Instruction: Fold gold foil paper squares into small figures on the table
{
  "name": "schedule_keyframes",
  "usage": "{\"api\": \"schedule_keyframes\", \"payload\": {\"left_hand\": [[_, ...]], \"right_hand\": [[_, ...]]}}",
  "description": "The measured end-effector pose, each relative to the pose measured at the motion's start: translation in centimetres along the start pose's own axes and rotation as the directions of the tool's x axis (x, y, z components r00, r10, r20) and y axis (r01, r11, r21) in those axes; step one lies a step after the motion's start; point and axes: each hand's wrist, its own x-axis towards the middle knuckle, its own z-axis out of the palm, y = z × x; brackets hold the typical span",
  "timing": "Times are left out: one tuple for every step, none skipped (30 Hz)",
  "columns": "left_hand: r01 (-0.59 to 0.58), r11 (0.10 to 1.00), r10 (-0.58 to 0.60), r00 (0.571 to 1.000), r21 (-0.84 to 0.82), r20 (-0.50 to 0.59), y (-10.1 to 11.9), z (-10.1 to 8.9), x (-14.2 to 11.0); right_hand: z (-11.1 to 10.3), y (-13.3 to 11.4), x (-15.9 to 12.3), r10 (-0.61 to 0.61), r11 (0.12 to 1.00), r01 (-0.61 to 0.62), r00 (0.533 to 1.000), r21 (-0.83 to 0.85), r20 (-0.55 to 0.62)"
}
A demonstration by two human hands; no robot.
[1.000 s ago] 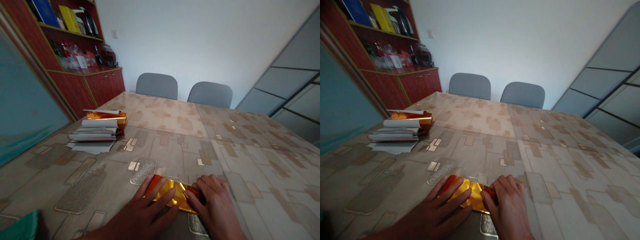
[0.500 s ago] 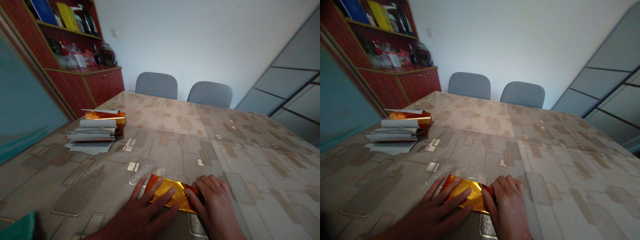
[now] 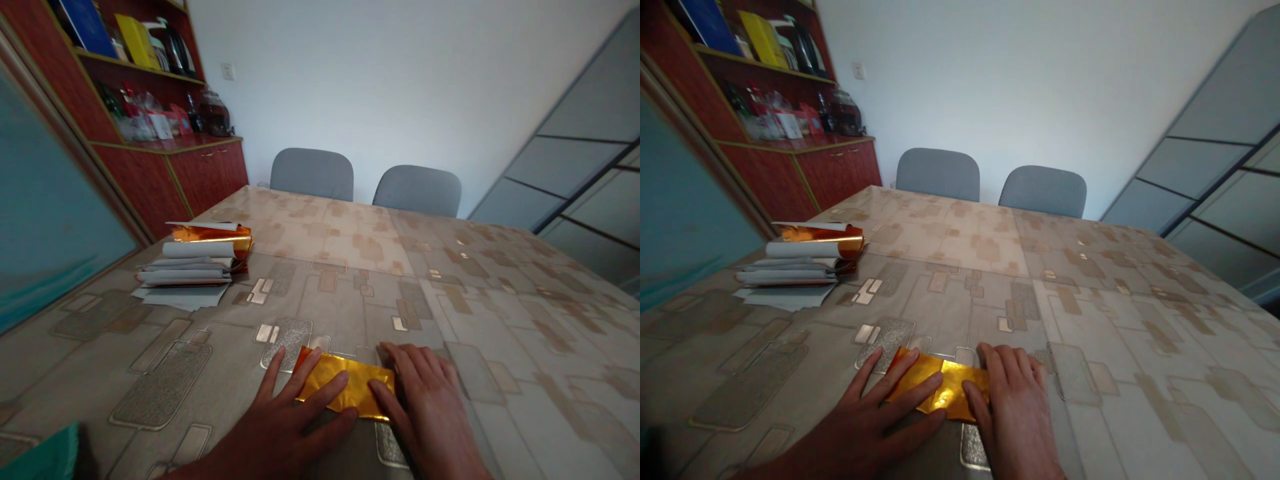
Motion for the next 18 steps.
{"api": "schedule_keyframes", "payload": {"left_hand": [[0.01,1.0,-0.01,1.0,0.003,0.015,0.0,-0.1,0.0],[0.018,1.0,-0.018,1.0,0.006,0.026,0.1,-0.2,0.1],[0.024,1.0,-0.024,0.999,0.007,0.033,0.1,-0.2,0.1],[0.025,1.0,-0.025,0.999,0.004,0.038,0.0,-0.2,0.1],[0.021,1.0,-0.021,0.999,-0.004,0.037,0.0,-0.2,0.2],[0.018,1.0,-0.018,0.999,-0.012,0.034,-0.1,-0.3,0.2],[0.012,1.0,-0.011,0.999,-0.023,0.036,-0.2,-0.3,0.2],[0.006,0.999,-0.004,0.999,-0.042,0.045,-0.3,-0.5,0.3],[0.009,0.998,-0.005,0.998,-0.068,0.058,-0.3,-0.7,0.3],[0.018,0.994,-0.009,0.997,-0.103,0.082,-0.4,-1.0,0.5],[0.034,0.989,-0.017,0.993,-0.143,0.119,-0.4,-1.4,0.7],[0.059,0.982,-0.029,0.986,-0.181,0.166,-0.4,-1.9,0.9],[0.086,0.972,-0.037,0.975,-0.218,0.22,-0.4,-2.5,1.2],[0.123,0.962,-0.052,0.959,-0.243,0.279,-0.4,-3.2,1.4],[0.158,0.951,-0.065,0.942,-0.264,0.33,-0.4,-4.0,1.7],[0.187,0.941,-0.07,0.923,-0.282,0.379,-0.4,-4.7,1.9],[0.212,0.934,-0.082,0.911,-0.289,0.405,-0.5,-5.4,1.9],[0.22,0.926,-0.072,0.9,-0.306,0.429,-0.7,-6.0,1.9]], "right_hand": [[-0.1,-0.4,-0.1,-0.069,0.997,0.068,0.997,-0.028,-0.034],[-0.1,-0.9,-0.4,-0.145,0.989,0.143,0.988,-0.044,-0.054],[0.0,-1.4,-0.8,-0.24,0.971,0.238,0.969,-0.039,-0.057],[0.4,-2.0,-1.4,-0.308,0.951,0.308,0.949,-0.016,-0.06],[0.8,-2.6,-2.1,-0.351,0.936,0.351,0.935,0.005,-0.049],[1.4,-3.0,-2.8,-0.416,0.909,0.417,0.906,0.003,-0.075],[1.9,-3.3,-3.5,-0.416,0.909,0.416,0.906,-0.015,-0.078],[2.4,-3.4,-4.2,-0.403,0.915,0.402,0.913,-0.025,-0.067],[2.7,-3.4,-4.8,-0.39,0.921,0.388,0.919,-0.041,-0.053],[2.9,-3.1,-5.3,-0.391,0.919,0.388,0.919,-0.063,-0.049],[2.9,-2.8,-5.7,-0.395,0.916,0.391,0.918,-0.084,-0.036],[2.8,-2.4,-6.0,-0.406,0.91,0.401,0.914,-0.109,-0.025],[2.6,-2.0,-6.2,-0.415,0.902,0.411,0.91,-0.135,-0.008],[2.3,-1.6,-6.4,-0.424,0.893,0.42,0.906,-0.159,0.012],[2.1,-1.2,-6.5,-0.43,0.886,0.428,0.902,-0.179,0.028],[1.9,-1.0,-6.5,-0.435,0.879,0.435,0.899,-0.196,0.047],[1.8,-0.8,-6.6,-0.444,0.87,0.446,0.894,-0.211,0.059],[1.7,-0.6,-6.6,-0.455,0.86,0.458,0.888,-0.225,0.071]]}}
